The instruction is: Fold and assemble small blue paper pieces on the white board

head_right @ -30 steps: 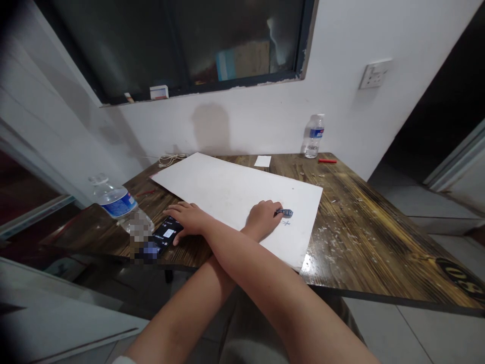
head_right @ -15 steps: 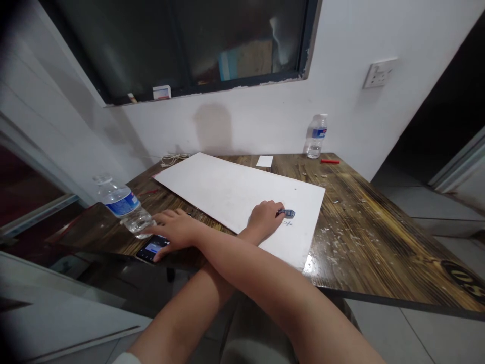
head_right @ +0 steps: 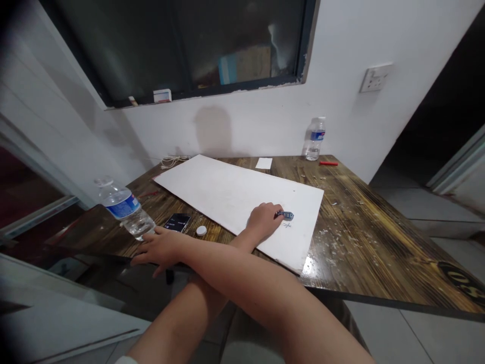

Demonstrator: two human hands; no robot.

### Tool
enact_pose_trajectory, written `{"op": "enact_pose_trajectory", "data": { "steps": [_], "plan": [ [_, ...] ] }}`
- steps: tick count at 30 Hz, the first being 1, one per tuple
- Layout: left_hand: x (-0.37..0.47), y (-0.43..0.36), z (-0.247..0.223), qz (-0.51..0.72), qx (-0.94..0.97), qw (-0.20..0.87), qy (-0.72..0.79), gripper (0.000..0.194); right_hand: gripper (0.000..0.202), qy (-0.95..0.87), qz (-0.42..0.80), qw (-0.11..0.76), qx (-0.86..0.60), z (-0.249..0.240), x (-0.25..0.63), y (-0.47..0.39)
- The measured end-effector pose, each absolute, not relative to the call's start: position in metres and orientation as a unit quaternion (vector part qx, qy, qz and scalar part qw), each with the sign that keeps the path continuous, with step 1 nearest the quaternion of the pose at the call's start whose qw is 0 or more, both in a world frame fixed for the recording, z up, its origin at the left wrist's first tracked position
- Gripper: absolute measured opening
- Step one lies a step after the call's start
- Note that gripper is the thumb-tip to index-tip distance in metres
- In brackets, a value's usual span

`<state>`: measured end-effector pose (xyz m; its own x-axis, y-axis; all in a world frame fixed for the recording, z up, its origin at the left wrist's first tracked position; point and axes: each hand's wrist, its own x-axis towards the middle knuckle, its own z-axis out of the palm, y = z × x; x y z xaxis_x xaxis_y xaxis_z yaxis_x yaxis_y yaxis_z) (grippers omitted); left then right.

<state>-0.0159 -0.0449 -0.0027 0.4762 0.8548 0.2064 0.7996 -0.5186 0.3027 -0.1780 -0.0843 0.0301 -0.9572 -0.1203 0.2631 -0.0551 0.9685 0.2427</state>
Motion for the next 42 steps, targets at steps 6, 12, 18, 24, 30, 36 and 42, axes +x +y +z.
{"op": "enact_pose_trajectory", "data": {
  "steps": [6,12,18,24,30,36,42],
  "plan": [
    [-0.015,-0.046,-0.005,0.168,0.859,0.063,0.479,0.02,0.065,-0.991,-0.04,0.124,0.036,0.038,-0.163,-0.082],
    [-0.013,-0.044,-0.012,0.174,0.864,0.041,0.47,0.021,0.062,-0.969,0.138,0.201,-0.049,0.041,-0.145,-0.071],
    [-0.013,-0.047,-0.011,0.172,0.87,0.023,0.461,0.021,0.019,-0.796,0.268,0.436,-0.323,0.046,-0.126,-0.041],
    [-0.011,-0.049,-0.009,0.173,0.873,0.004,0.455,0.019,0.022,-0.714,0.351,0.44,-0.418,0.047,-0.115,-0.033],
    [-0.01,-0.05,-0.007,0.166,0.877,0.002,0.451,0.02,0.029,-0.779,0.316,0.381,-0.386,0.044,-0.112,-0.032],
    [-0.009,-0.052,-0.006,0.158,0.878,-0.007,0.452,0.021,0.023,-0.864,0.281,0.282,-0.308,0.032,-0.114,-0.028],
    [-0.009,-0.053,-0.006,0.15,0.879,0.001,0.453,0.023,0.032,-0.921,0.188,0.215,-0.265,0.024,-0.12,-0.029]
  ]
}}
